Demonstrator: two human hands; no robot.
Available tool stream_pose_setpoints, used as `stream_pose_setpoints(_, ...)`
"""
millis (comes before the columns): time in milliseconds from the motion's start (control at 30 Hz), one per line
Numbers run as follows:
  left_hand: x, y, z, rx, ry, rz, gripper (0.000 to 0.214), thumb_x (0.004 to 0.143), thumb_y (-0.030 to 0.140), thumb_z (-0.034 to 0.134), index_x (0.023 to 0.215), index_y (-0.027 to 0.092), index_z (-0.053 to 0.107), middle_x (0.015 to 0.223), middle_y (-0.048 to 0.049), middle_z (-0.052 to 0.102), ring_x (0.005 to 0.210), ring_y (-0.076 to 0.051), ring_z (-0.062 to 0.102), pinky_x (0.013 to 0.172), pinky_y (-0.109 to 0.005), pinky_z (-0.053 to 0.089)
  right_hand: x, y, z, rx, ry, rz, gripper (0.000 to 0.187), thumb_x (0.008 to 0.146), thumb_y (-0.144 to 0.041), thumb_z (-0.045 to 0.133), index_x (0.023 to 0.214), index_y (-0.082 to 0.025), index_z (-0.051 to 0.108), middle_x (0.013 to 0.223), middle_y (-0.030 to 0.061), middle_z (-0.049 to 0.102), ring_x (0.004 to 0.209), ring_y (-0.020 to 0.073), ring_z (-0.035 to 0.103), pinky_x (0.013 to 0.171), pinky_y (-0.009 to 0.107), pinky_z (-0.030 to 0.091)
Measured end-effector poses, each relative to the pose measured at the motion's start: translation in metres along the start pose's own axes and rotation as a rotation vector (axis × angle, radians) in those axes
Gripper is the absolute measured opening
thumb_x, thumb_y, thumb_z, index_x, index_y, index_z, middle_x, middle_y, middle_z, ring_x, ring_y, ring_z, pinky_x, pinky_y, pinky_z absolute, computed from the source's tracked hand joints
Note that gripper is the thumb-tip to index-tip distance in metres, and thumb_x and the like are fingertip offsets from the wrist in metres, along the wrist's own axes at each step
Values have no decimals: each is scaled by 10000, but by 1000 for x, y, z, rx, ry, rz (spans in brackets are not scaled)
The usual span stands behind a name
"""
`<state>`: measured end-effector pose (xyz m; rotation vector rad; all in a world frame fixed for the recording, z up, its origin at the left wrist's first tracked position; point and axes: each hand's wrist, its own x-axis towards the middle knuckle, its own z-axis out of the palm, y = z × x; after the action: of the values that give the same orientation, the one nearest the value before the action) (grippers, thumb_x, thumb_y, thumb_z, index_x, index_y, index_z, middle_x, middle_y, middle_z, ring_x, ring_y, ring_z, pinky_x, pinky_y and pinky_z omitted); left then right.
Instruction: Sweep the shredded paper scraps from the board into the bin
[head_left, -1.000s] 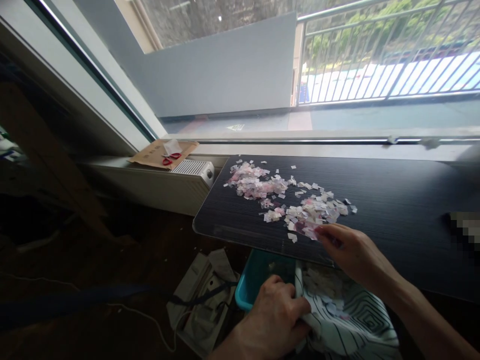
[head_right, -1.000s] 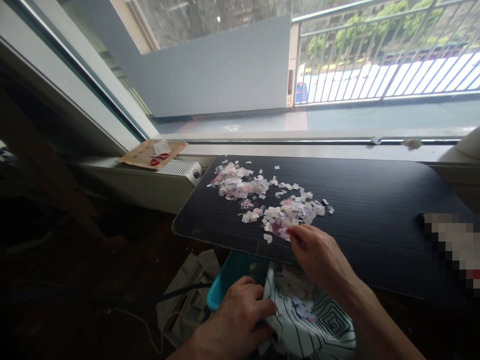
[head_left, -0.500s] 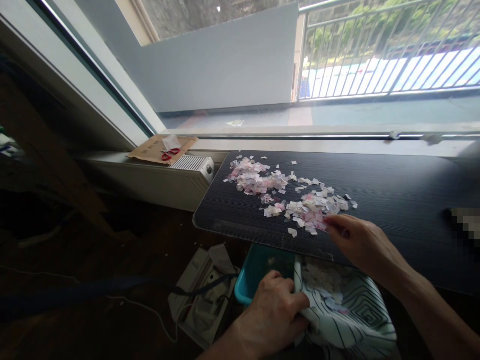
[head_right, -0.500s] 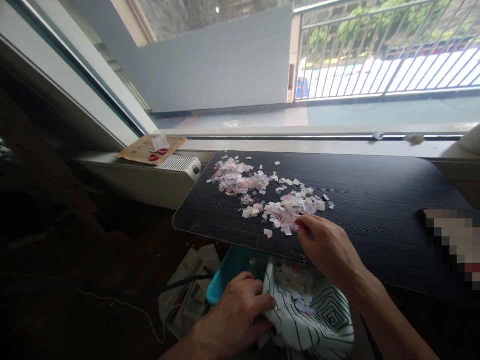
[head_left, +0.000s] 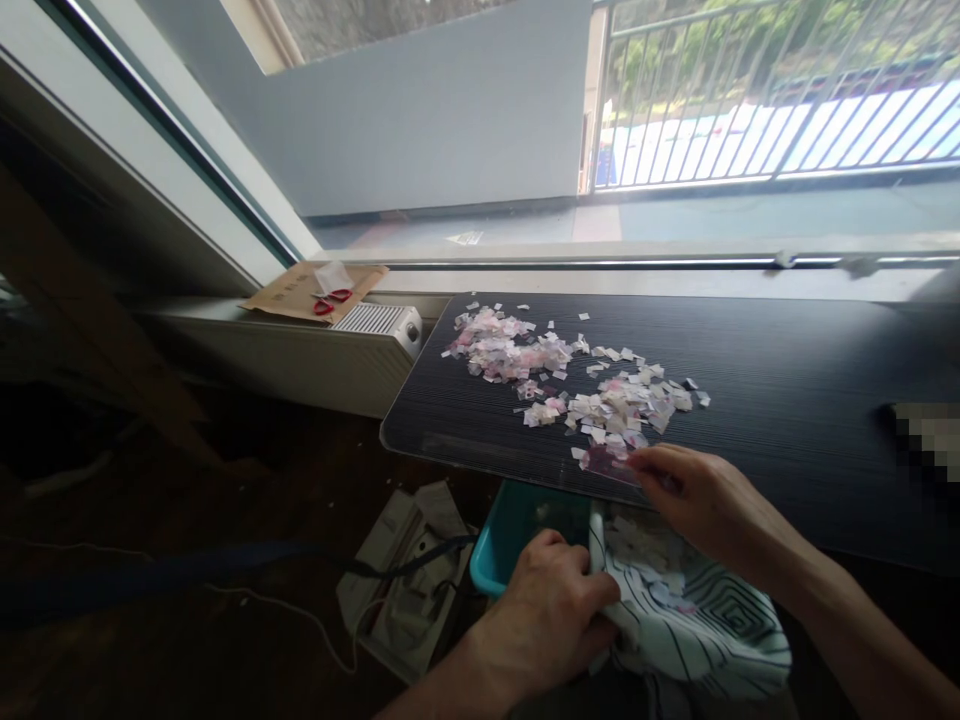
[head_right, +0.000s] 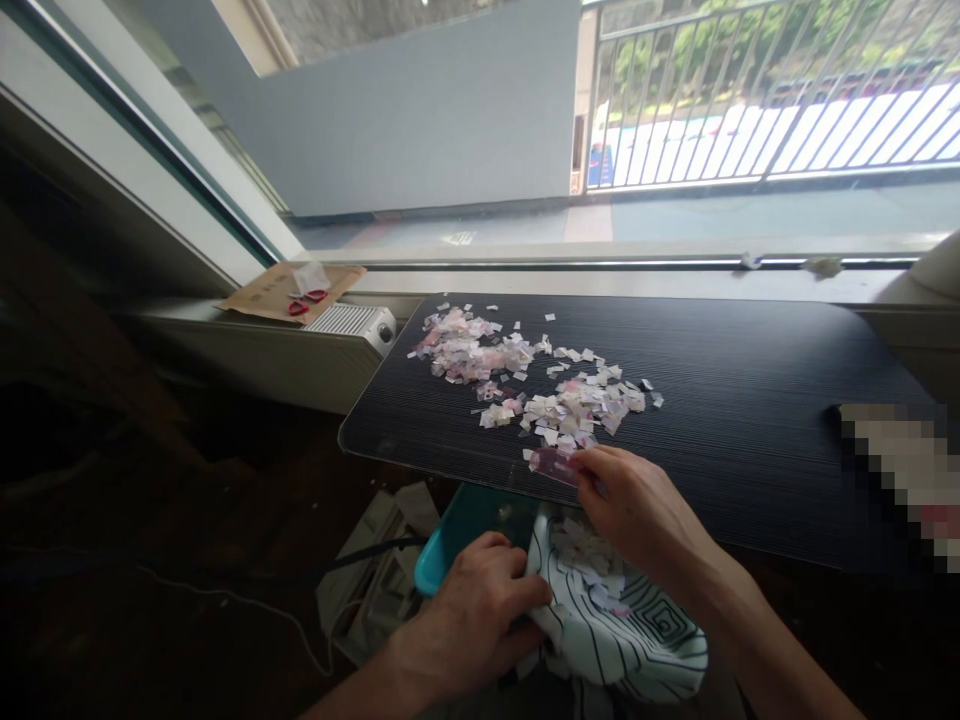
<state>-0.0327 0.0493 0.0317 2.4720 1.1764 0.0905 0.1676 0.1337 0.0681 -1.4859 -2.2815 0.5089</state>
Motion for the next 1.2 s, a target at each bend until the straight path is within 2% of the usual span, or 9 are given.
stream_pose_setpoints(167,1,2,-4,6,-29,5,140,805,361,620,865,234,616,715,12,554,695,-153,518,739,-305,359,-1,2,0,-15,44,3,215,831,-226,501,907,-204,701,829,22,720,710,155,663,613,233,464)
stream_pose_setpoints(333,2,3,-7,6,-36,15,139,812,367,611,852,234,608,717,17,555,692,-148,508,728,-299,354,-3,3,2,29,17,-10,221,824,-217,500,905,-229,706,831,10,725,689,147,664,602,227,468)
stream_pose_setpoints(800,4,6,-10,37,-34,18,137,818,364,605,867,235,613,722,16,558,681,-148,503,723,-302,357,4,-7,9,59,-22,-27,240,829,-201,478,896,-216,708,816,13,720,718,158,662,623,240,466)
stream_pose_setpoints(967,5,6,-12,36,-45,31,152,824,369,595,878,229,623,723,11,559,683,-148,510,710,-304,363,5,-4,10,39,25,-33,236,827,-206,481,908,-210,704,833,25,721,732,164,664,625,245,469)
stream_pose_setpoints(1200,7,5,-12,19,-57,41,172,835,373,578,881,216,631,725,1,569,690,-151,521,726,-311,372,-4,-1,6,84,-60,-49,219,842,-224,480,892,-226,694,829,13,713,706,147,652,626,233,474)
